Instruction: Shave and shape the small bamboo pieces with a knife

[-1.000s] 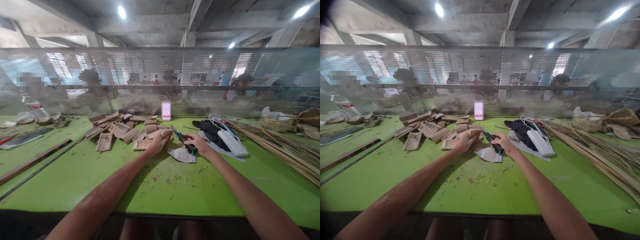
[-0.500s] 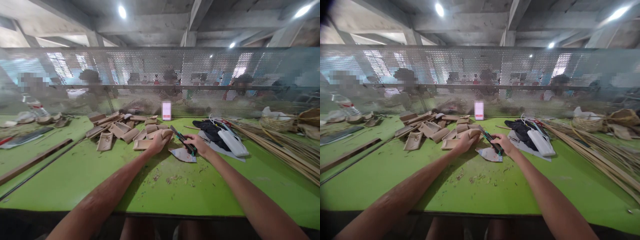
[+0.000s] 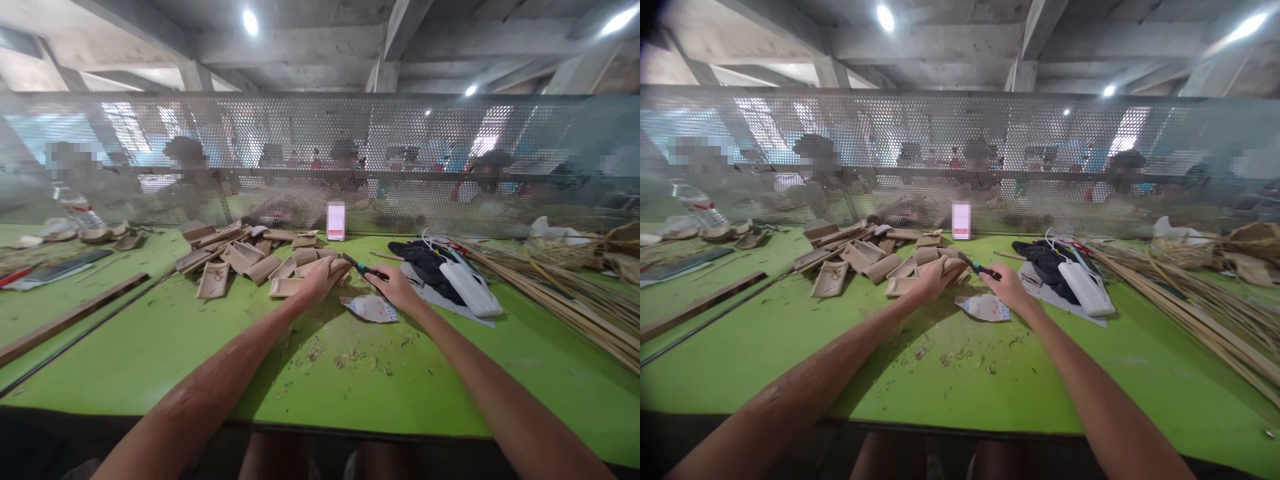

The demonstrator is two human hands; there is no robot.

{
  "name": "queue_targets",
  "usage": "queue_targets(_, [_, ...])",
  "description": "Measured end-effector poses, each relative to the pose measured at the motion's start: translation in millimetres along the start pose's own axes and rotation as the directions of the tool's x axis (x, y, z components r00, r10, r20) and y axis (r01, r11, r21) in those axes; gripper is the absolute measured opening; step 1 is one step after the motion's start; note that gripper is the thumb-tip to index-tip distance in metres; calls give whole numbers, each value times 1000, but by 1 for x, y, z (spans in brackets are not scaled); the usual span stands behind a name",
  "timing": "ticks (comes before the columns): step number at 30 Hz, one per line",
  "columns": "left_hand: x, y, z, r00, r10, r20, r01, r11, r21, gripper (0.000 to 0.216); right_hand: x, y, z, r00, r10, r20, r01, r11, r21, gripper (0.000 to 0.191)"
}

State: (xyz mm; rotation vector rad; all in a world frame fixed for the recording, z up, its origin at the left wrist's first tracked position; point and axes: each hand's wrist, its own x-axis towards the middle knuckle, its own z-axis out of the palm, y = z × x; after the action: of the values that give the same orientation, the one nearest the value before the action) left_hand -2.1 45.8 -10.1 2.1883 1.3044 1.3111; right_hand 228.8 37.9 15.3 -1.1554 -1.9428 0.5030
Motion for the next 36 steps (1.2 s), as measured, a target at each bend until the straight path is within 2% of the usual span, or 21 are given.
queue_targets(2, [0, 1, -4, 1000, 22, 12, -22, 998, 58, 28, 0, 1, 1, 998, 38, 47, -35, 997, -67, 30])
queue_targets(6, [-1, 4, -5, 1000, 16, -9, -14, 988, 153, 27, 0, 1, 0, 996, 65, 66, -53, 984, -169, 29])
queue_targets(12, [0, -1, 1, 1000, -19, -12, 20, 992, 124, 26, -1, 2, -3, 995, 38, 94, -4, 943, -334, 31])
queue_targets(15, [0, -6, 1, 998, -58, -21, 60, 993, 103, 25, -1, 3, -2, 999, 16, 44, -1, 947, -321, 30])
queue_targets(20, [0, -6, -5, 995, -95, -39, 97, 994, 49, 18, -1, 3, 2, 994, -92, -62, 76, 970, -229, 34])
queue_targets(29, [1, -8, -6, 994, -95, -50, 97, 994, 45, 20, -3, 2, 4, 997, -75, 35, 82, 948, -308, 35])
queue_targets(36, [1, -6, -8, 989, -143, -45, 145, 988, 52, 25, -6, -10, 2, 993, -90, 80, 116, 883, -454, 38])
